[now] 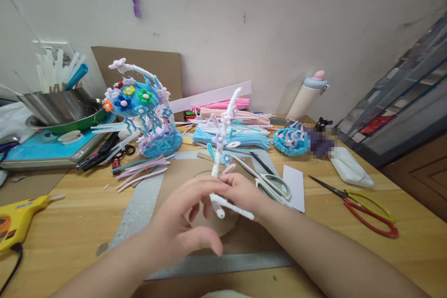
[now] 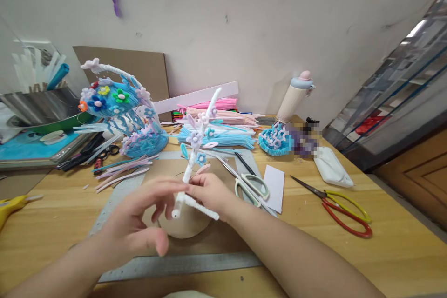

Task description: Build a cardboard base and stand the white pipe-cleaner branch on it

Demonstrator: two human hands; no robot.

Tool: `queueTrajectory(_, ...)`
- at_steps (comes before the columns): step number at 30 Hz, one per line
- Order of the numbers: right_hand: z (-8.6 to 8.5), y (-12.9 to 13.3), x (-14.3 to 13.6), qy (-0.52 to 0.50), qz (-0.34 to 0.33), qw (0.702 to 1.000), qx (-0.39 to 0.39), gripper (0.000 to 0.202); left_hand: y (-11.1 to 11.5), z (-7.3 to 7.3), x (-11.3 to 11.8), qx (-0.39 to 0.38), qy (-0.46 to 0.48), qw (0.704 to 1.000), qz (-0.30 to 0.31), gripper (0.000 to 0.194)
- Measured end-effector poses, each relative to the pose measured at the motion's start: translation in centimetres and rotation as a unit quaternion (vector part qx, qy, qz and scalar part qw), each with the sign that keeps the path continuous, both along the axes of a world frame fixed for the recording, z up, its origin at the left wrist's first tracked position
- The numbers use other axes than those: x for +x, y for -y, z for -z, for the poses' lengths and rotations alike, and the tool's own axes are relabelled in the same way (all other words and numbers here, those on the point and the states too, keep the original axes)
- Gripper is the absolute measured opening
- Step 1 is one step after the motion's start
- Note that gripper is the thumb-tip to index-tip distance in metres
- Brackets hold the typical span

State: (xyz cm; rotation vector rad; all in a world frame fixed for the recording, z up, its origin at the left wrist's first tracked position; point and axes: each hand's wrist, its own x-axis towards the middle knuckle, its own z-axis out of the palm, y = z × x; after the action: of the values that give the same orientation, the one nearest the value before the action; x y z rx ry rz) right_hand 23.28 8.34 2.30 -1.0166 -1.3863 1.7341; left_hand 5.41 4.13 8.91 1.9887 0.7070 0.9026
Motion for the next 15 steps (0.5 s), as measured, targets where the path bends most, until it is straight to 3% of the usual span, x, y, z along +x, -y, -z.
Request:
queueTrajectory(1,0.2,-0.5,0.2,0.029,0.015,0.999,0.022,0.032,-0.1,0.7,-0.8,0.005,-0.006,0.999,-0.046,0.059)
queueTrajectory(4,0.8,-1.8,0.6,0.126,0.060,0.984,0.112,0.021,-0.7,2.8,-2.7,-0.014,-0.054,0.974,-0.218,0.027)
queueTrajectory(7,1.0,-2.3,0.5,0.205,0.078,0.954,0.203,0.017,-1.0,3.9,-3.4,-0.054,-0.153,0.944,-0.287,0.024)
queueTrajectory(9,1.1,-2.3,0.2,0.243,0.071,0.935,0.247,0.017,-0.9,4.0,-3.3,-0.030,-0.198,0.943,-0.264,0.022)
queueTrajectory(12,1.2,-2.4,-0.2,0.281,0.059,0.913,0.291,0.018,-0.6,3.8,-2.7,0.048,-0.247,0.952,-0.174,0.023)
queueTrajectory(15,1.5,-2.8,-0.3,0.309,0.068,0.897,0.309,0.018,-0.1,3.9,-2.0,0.089,-0.298,0.947,-0.082,0.038)
